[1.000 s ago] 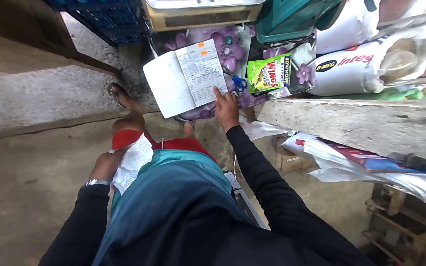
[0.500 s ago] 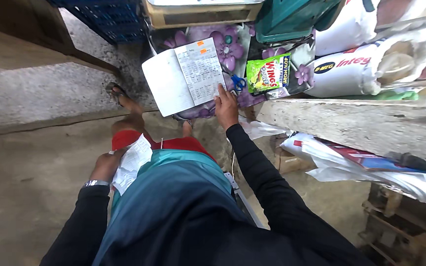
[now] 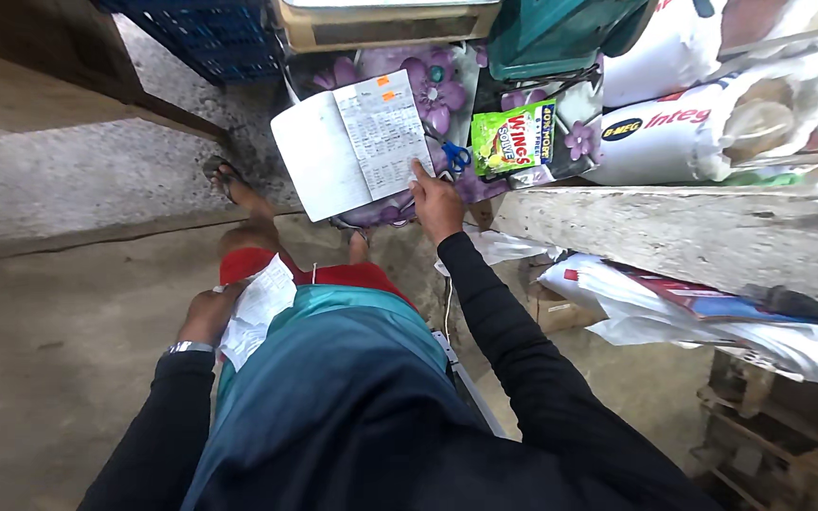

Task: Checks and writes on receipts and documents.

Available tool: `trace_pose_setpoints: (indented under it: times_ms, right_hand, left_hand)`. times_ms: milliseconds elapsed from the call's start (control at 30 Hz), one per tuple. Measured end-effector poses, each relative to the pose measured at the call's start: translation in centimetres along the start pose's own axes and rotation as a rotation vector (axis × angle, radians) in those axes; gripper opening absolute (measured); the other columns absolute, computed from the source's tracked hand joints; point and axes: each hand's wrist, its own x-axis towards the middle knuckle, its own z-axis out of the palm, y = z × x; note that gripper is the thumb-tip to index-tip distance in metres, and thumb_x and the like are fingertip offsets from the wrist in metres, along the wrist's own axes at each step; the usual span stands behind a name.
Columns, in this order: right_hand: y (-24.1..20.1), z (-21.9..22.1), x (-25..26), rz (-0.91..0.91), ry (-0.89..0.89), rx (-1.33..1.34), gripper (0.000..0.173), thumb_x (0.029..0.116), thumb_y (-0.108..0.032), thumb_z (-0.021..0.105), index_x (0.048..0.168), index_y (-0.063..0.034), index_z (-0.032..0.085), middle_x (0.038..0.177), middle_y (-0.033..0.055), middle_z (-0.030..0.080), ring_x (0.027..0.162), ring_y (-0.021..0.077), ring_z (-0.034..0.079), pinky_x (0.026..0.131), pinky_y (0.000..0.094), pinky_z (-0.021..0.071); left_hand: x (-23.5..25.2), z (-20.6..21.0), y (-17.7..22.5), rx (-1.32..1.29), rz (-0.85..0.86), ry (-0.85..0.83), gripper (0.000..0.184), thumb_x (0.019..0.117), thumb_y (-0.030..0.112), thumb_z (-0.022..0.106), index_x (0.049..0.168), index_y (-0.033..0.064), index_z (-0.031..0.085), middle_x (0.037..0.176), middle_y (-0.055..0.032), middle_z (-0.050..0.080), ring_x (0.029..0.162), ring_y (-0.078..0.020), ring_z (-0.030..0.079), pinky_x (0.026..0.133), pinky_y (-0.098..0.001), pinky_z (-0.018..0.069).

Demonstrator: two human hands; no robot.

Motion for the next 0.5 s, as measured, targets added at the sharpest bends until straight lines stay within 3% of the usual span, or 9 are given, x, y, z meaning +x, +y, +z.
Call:
trace_pose_setpoints:
  times_ms: [67, 133, 367, 500]
  right_hand:
    - [-1.0, -0.1, -0.1, -0.017, -0.022, -0.061, 0.044, 0.1072, -0.028, 0.046, 0.150, -0.0386, 0.054, 0.101, 0.0104, 0.075, 0.096, 0.0311, 0.073, 0.080, 0.0536, 0.0584]
    - [-2.1, -0.2, -0.2, -0.027, -0.074, -0.095, 0.051, 0.1030, -0.017, 0.049, 0.149, -0.0402, 0.054, 0.101, 0.0112, 0.075, 0.094, 0.0319, 0.072, 0.078, 0.0539, 0.0583]
    - [-2.7, 0.6, -0.4, -0.064, -0.074, -0.122, 0.053, 0.1038, -0.017, 0.046, 0.151, -0.0422, 0.051, 0.095, 0.0092, 0.074, 0.091, 0.0293, 0.073, 0.074, 0.0504, 0.0586]
    - [-3.1, 0.4, -0.6, -0.092, -0.066, -0.126, 0.051, 0.1037, -0.018, 0.047, 0.148, -0.0413, 0.055, 0.095, 0.0088, 0.073, 0.090, 0.0283, 0.072, 0.074, 0.0486, 0.0586]
  left_hand:
    - [0.0, 0.1, 0.1, 0.002, 0.007, -0.001, 0.066, 0.0925, 0.064, 0.062, 0.103, -0.0012, 0.069, 0.097, -0.0210, 0.069, 0.090, -0.0331, 0.067, 0.083, -0.0614, 0.0523]
    - [0.1, 0.1, 0.2, 0.004, 0.010, -0.005, 0.067, 0.0924, 0.064, 0.062, 0.102, -0.0011, 0.069, 0.097, -0.0208, 0.069, 0.089, -0.0331, 0.067, 0.082, -0.0613, 0.0524]
    - [0.5, 0.2, 0.1, -0.030, 0.005, -0.013, 0.065, 0.0917, 0.063, 0.064, 0.104, -0.0001, 0.069, 0.096, -0.0191, 0.069, 0.088, -0.0309, 0.067, 0.082, -0.0596, 0.0531]
    - [0.6, 0.0, 0.3, 0.016, 0.007, -0.018, 0.066, 0.0934, 0.064, 0.061, 0.101, -0.0019, 0.068, 0.096, -0.0212, 0.068, 0.088, -0.0330, 0.066, 0.082, -0.0616, 0.0517]
